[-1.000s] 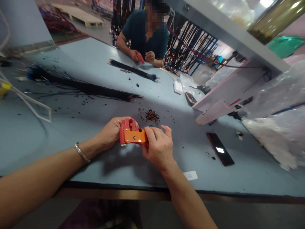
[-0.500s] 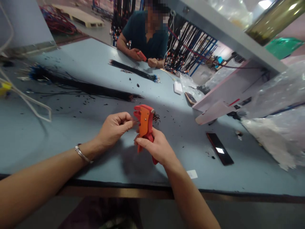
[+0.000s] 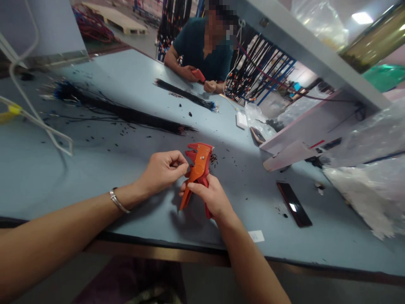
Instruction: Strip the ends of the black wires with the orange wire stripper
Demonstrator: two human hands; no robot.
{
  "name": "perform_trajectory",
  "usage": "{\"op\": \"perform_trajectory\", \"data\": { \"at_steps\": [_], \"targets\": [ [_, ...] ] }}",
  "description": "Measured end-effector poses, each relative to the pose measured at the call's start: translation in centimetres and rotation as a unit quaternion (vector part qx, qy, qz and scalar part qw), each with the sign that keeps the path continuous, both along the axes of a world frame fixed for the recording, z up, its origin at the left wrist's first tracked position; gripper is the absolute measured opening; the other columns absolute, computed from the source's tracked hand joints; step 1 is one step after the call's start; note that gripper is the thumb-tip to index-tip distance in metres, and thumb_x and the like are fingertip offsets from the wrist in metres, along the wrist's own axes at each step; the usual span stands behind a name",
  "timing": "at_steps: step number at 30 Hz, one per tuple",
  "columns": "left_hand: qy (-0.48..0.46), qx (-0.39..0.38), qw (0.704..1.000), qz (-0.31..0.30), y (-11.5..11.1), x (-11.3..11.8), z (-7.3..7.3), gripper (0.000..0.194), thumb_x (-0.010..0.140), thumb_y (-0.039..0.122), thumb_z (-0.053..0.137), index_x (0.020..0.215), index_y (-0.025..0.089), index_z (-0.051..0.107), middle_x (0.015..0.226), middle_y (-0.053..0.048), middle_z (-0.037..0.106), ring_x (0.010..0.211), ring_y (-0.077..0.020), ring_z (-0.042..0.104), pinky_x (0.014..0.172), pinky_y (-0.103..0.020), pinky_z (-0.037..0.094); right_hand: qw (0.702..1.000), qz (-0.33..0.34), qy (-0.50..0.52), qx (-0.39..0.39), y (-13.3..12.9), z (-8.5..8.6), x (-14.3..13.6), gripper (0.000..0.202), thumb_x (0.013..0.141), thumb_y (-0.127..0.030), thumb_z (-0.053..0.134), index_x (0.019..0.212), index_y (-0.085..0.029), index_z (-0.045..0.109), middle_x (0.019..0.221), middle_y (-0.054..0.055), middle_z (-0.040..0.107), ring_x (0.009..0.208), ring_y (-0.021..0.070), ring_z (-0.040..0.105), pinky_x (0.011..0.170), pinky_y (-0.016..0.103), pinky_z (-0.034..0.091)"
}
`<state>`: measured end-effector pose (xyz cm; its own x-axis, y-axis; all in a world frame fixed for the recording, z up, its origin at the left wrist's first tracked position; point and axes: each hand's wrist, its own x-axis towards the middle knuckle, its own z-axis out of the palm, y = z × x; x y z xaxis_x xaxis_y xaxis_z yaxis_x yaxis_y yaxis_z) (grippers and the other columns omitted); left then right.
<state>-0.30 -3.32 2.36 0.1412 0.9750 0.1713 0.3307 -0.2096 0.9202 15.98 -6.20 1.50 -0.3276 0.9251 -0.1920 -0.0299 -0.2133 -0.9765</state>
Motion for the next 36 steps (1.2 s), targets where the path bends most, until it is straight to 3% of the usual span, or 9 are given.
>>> {"op": "perform_trajectory", "data": {
  "at_steps": [5, 9, 14, 17, 24, 36],
  "targets": [
    [0.019, 0.033, 0.999, -0.003, -0.1, -0.2, 0.1, 0.018, 0.073, 0.03, 0.056, 0.065, 0.015, 0.061, 0.053, 0.003, 0.055, 0.049, -0.0086, 0.045, 0.048, -0.019, 0.034, 0.993, -0.008, -0.109, 0.04, -0.1, 0.6, -0.5, 0.017, 0.073, -0.03, 0.06, 0.084, -0.018, 0.056, 0.074, 0.003, 0.067, 0.068, 0.0197, 0.066, 0.065, 0.034, 0.055],
    [0.06, 0.099, 0.993, 0.0, -0.3, -0.3, -0.3, 0.017, 0.076, 0.026, 0.054, 0.064, 0.016, 0.06, 0.049, 0.006, 0.047, 0.046, -0.007, 0.039, 0.046, -0.018, 0.03, 0.966, -0.027, -0.236, 0.105, -0.2, 1.2, -0.6, 0.012, 0.076, -0.03, 0.054, 0.08, -0.019, 0.056, 0.07, 0.003, 0.066, 0.064, 0.0182, 0.062, 0.062, 0.031, 0.049],
    [0.161, 0.241, 0.957, 0.026, -0.2, -0.4, -1.1, 0.016, 0.079, 0.025, 0.056, 0.065, 0.019, 0.061, 0.045, 0.007, 0.046, 0.041, -0.0069, 0.038, 0.046, -0.02, 0.027, 0.92, -0.055, -0.347, 0.176, -0.5, 1.9, -0.8, 0.011, 0.076, -0.031, 0.054, 0.076, -0.02, 0.053, 0.067, 0.001, 0.062, 0.063, 0.0175, 0.056, 0.061, 0.029, 0.042],
    [0.201, 0.287, 0.936, 0.033, 0.0, -0.5, -1.4, 0.017, 0.08, 0.027, 0.056, 0.067, 0.02, 0.063, 0.045, 0.006, 0.05, 0.041, -0.0084, 0.043, 0.047, -0.022, 0.028, 0.9, -0.055, -0.386, 0.194, -0.7, 2.1, -0.9, 0.011, 0.078, -0.032, 0.053, 0.078, -0.021, 0.051, 0.062, -0.001, 0.057, 0.059, 0.0166, 0.05, 0.06, 0.029, 0.039],
    [0.218, 0.249, 0.942, 0.047, -0.1, -0.4, -1.2, 0.025, 0.083, 0.032, 0.052, 0.063, 0.02, 0.062, 0.044, 0.004, 0.05, 0.041, -0.0096, 0.041, 0.048, -0.023, 0.028, 0.873, -0.059, -0.422, 0.237, -0.7, 2.1, -1.0, 0.008, 0.078, -0.03, 0.05, 0.078, -0.021, 0.052, 0.06, -0.001, 0.053, 0.056, 0.016, 0.046, 0.059, 0.028, 0.036],
    [0.176, 0.202, 0.962, 0.042, 0.0, -0.2, -1.5, 0.021, 0.08, 0.029, 0.054, 0.063, 0.018, 0.059, 0.049, 0.004, 0.05, 0.044, -0.0086, 0.041, 0.049, -0.022, 0.026, 0.843, -0.072, -0.471, 0.251, -0.1, 1.1, -1.1, 0.012, 0.078, -0.031, 0.049, 0.075, -0.02, 0.053, 0.06, 0.0, 0.053, 0.054, 0.0153, 0.044, 0.057, 0.027, 0.028]
  ]
}}
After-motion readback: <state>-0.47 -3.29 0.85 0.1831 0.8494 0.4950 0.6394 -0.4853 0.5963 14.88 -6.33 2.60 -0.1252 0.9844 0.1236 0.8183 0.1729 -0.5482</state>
